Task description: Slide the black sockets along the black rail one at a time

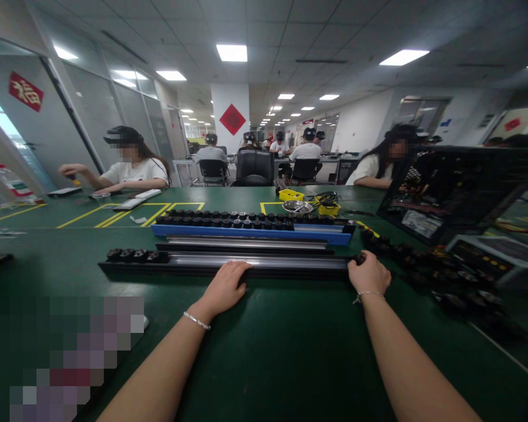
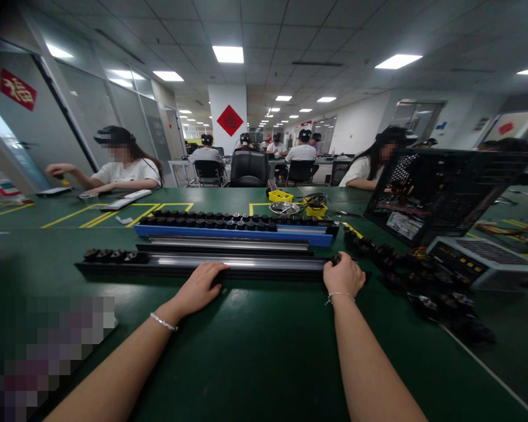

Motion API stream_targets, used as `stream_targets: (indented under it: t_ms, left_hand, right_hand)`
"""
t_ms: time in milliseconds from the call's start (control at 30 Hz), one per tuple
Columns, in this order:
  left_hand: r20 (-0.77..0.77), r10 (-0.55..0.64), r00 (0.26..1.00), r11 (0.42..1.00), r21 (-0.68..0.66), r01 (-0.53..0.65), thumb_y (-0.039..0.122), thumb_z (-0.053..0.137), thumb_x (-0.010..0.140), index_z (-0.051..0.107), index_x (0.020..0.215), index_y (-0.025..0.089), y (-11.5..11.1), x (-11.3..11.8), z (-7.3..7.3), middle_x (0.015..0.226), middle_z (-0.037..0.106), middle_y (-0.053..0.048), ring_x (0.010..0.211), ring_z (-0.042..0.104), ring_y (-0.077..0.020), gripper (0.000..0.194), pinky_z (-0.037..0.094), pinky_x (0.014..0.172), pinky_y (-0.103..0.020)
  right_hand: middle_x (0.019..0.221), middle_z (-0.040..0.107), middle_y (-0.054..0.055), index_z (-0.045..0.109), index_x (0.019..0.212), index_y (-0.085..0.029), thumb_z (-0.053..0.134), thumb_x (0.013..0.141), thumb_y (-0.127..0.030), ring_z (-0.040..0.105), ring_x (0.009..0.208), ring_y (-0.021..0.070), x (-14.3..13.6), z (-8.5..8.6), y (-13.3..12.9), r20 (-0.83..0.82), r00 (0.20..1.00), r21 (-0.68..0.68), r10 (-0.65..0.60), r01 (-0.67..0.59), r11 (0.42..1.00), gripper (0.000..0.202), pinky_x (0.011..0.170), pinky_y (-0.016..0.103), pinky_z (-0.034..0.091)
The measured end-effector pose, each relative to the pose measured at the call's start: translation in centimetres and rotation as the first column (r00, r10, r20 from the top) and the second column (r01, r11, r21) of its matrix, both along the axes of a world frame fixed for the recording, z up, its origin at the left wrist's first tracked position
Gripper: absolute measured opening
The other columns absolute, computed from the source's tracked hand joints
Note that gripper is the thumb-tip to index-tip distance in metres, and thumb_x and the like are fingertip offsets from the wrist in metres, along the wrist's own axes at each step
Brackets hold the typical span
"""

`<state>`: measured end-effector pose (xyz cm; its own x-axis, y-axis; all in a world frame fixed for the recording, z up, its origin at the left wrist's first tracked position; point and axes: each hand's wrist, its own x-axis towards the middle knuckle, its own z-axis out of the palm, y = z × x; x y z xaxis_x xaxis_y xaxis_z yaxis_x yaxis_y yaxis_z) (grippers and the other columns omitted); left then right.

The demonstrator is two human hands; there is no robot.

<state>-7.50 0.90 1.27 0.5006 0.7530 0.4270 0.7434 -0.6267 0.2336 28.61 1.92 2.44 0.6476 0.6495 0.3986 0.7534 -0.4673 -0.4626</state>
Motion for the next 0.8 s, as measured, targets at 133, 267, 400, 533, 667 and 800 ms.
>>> stream_targets:
  t_ms: [133,267,400,533,667,800]
  left_hand:
    - [0.004,-0.002,1.0,1.0,0.003,0.002,0.012,0.053,0.073,0.047,0.123,0.021,0.0,0.0,0.0,0.122,0.057,-0.006,0.116,0.049,-0.0215,0.051,0.034,0.106,-0.043]
    - [0.008,-0.004,1.0,1.0,0.004,0.004,0.012,0.053,0.072,0.047,0.123,0.022,0.0,0.0,-0.1,0.122,0.057,-0.006,0.116,0.049,-0.0217,0.052,0.033,0.106,-0.044]
    - [0.013,-0.008,1.0,1.0,0.01,0.007,0.012,0.053,0.072,0.046,0.123,0.022,0.1,-0.1,-0.3,0.122,0.057,-0.006,0.116,0.049,-0.0214,0.052,0.033,0.107,-0.044]
    - [0.013,-0.003,1.0,1.0,0.003,0.003,0.013,0.053,0.073,0.046,0.123,0.022,0.2,-0.1,-0.3,0.123,0.056,-0.006,0.117,0.049,-0.0216,0.052,0.033,0.106,-0.044]
    - [0.013,0.001,1.0,1.0,-0.008,-0.001,0.013,0.053,0.073,0.046,0.124,0.022,0.2,-0.1,-0.3,0.123,0.057,-0.006,0.116,0.048,-0.0223,0.052,0.033,0.105,-0.045]
    - [0.016,-0.004,1.0,1.0,-0.004,0.004,0.012,0.052,0.073,0.046,0.123,0.022,0.1,-0.1,-0.2,0.123,0.056,-0.007,0.117,0.048,-0.0221,0.052,0.032,0.106,-0.045]
  right_hand:
    - [0.105,0.063,0.012,0.056,0.115,-0.017,0.048,0.074,-0.03,0.054,0.102,0.0263,0.1,-0.1,0.1,-0.012,1.0,0.01,-0.014,0.014,1.0,0.043,0.093,0.042,0.034]
    - [0.108,0.062,0.013,0.056,0.116,-0.018,0.049,0.074,-0.03,0.053,0.105,0.0269,0.3,-0.1,0.1,-0.043,0.998,0.007,-0.034,0.035,0.999,0.044,0.094,0.045,0.034]
    - [0.11,0.061,0.013,0.056,0.117,-0.018,0.048,0.075,-0.03,0.052,0.106,0.0273,0.4,0.0,0.0,-0.064,0.997,-0.01,-0.036,0.036,0.999,0.044,0.093,0.045,0.035]
    - [0.113,0.06,0.013,0.057,0.115,-0.019,0.047,0.076,-0.03,0.051,0.107,0.0274,0.4,0.1,0.0,-0.066,0.998,-0.021,-0.018,0.016,1.0,0.041,0.093,0.046,0.036]
    - [0.115,0.058,0.012,0.058,0.11,-0.021,0.047,0.076,-0.031,0.047,0.111,0.0277,0.6,0.1,0.0,-0.077,0.997,-0.029,-0.003,0.001,1.0,0.038,0.093,0.05,0.035]
    - [0.118,0.056,0.01,0.057,0.107,-0.023,0.046,0.075,-0.037,0.039,0.119,0.0302,1.5,-0.1,0.1,-0.083,0.995,-0.053,0.048,-0.053,0.997,0.036,0.096,0.057,0.03]
